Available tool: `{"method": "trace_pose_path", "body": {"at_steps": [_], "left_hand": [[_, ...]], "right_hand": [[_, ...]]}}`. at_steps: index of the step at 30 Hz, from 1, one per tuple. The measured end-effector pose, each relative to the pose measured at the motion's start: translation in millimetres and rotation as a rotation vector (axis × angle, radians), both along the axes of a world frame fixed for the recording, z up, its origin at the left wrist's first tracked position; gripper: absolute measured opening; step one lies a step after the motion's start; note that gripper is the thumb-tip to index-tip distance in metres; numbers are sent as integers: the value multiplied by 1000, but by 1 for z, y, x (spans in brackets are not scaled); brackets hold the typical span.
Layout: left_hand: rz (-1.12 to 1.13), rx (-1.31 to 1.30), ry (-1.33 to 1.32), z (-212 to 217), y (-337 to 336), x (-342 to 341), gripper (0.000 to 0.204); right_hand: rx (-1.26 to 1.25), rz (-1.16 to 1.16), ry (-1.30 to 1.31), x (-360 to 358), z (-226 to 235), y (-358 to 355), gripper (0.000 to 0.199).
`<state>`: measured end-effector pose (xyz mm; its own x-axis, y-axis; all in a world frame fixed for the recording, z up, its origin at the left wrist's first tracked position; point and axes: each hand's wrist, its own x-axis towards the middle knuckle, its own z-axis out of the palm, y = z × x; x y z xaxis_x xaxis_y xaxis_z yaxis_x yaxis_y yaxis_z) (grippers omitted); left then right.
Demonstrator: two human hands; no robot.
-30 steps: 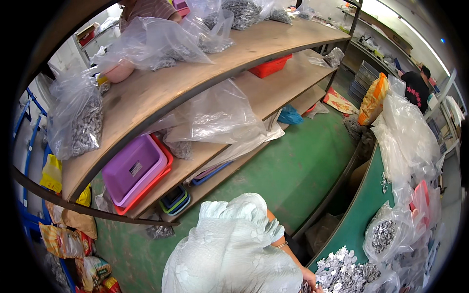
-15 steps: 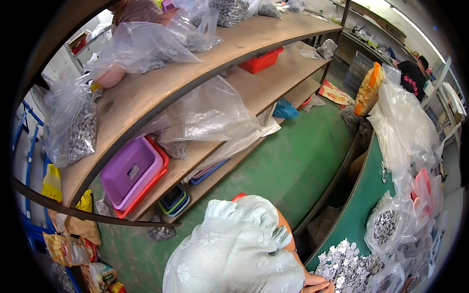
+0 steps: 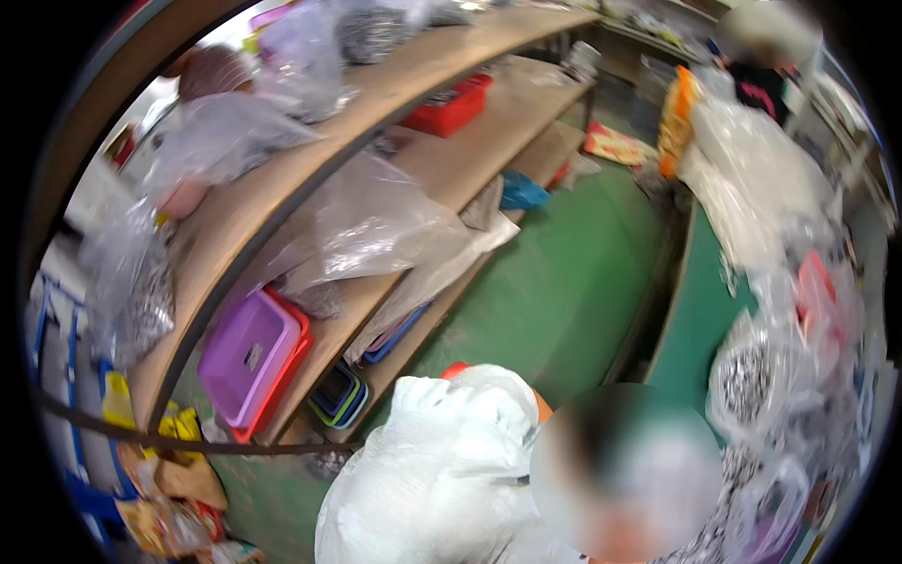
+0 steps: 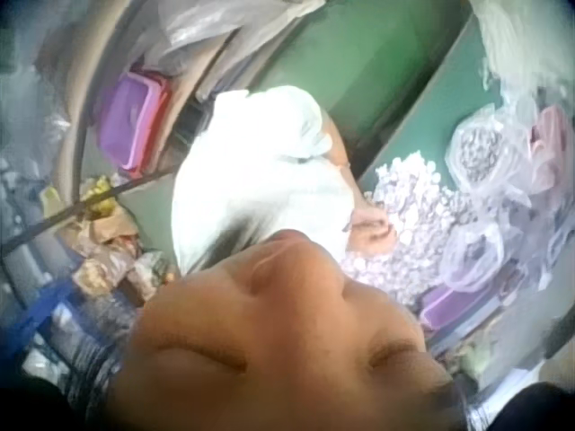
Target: The person sorts a large pile of small silver metal discs on a green table by hand, picking them up and placing them into clear plastic bags. The person repeatedly scoops and separates the discs, organizing them into different piles and bags throughout the clip.
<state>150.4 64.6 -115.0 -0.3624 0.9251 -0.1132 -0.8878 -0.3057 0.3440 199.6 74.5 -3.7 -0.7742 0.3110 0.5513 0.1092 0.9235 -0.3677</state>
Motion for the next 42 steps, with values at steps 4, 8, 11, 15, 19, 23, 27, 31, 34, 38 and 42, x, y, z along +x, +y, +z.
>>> {"method": "trace_pose_path", "body": {"at_steps": [4,8,11,15,19,23,27,31,34,38,42], "left_hand": [[27,59,-39,35,-20,11,25],[-390,-178,-419,102,-32,-29,28],[-487,-219,-211,125,-39,-43,37],[-573,-294,23,137,-42,-56,42],[-612,-310,263,134,-34,-61,45],[-588,-263,284,137,-36,-62,34],[-607,-405,-77,125,-42,-70,33],[-534,-464,48,130,-44,-79,26],[-492,-493,122,129,-49,-85,21],[-387,-503,315,130,-51,-99,23],[-253,-488,532,130,-52,-122,21]], "right_hand": [[-76,-146,11,12,11,-7,51],[-394,-202,301,27,50,-12,36],[-542,-454,406,57,46,1,22],[-776,-632,261,86,38,21,16],[-393,-626,58,86,42,41,20],[-294,-591,-32,67,35,59,22],[-304,-471,-93,46,36,63,24],[-428,-358,-89,24,36,58,27],[-403,-354,-77,2,34,55,31],[-301,-352,-161,-19,25,51,44],[-298,-388,-167,-27,25,48,45]]}}
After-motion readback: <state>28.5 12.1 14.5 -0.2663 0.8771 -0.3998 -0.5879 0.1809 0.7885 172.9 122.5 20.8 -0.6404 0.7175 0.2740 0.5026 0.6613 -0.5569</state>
